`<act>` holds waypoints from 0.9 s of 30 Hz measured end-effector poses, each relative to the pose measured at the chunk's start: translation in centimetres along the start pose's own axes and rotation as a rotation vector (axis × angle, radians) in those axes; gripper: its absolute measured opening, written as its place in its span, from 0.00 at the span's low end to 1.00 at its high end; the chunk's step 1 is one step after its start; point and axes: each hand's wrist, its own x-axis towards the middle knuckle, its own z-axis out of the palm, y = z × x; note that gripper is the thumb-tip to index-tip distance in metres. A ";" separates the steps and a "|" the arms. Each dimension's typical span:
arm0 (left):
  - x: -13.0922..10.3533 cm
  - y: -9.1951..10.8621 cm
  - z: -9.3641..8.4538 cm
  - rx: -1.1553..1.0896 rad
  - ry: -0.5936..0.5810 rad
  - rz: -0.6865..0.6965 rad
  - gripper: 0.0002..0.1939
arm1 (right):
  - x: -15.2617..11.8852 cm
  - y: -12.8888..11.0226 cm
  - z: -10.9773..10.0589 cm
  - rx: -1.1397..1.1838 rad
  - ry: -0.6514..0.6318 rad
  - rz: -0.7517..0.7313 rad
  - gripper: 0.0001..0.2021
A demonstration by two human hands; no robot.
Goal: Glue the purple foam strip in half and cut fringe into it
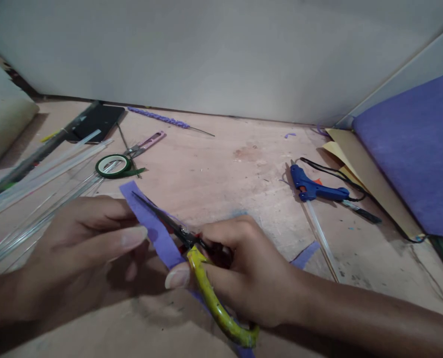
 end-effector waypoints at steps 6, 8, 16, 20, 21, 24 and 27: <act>0.3 0.2 -0.9 0.100 0.109 0.115 0.13 | 0.2 0.0 0.2 0.079 -0.009 -0.049 0.26; 0.3 0.3 -0.7 0.107 0.115 0.105 0.13 | 0.2 -0.1 0.2 0.110 -0.020 -0.047 0.24; 0.2 1.4 0.1 0.153 0.089 0.086 0.17 | 0.3 -0.4 0.7 0.147 -0.032 0.016 0.15; 0.0 1.7 0.4 0.126 0.104 0.061 0.17 | 0.2 -0.2 1.0 0.128 -0.008 -0.032 0.16; 0.0 1.7 0.4 0.109 0.104 0.047 0.17 | 0.1 -0.2 1.0 0.119 0.000 -0.038 0.17; -0.1 1.3 0.4 0.057 0.104 0.006 0.16 | -0.1 -0.1 1.1 0.100 0.016 -0.031 0.20; -0.3 0.7 0.3 0.007 0.096 -0.060 0.14 | -0.3 0.1 1.0 0.079 0.035 -0.029 0.21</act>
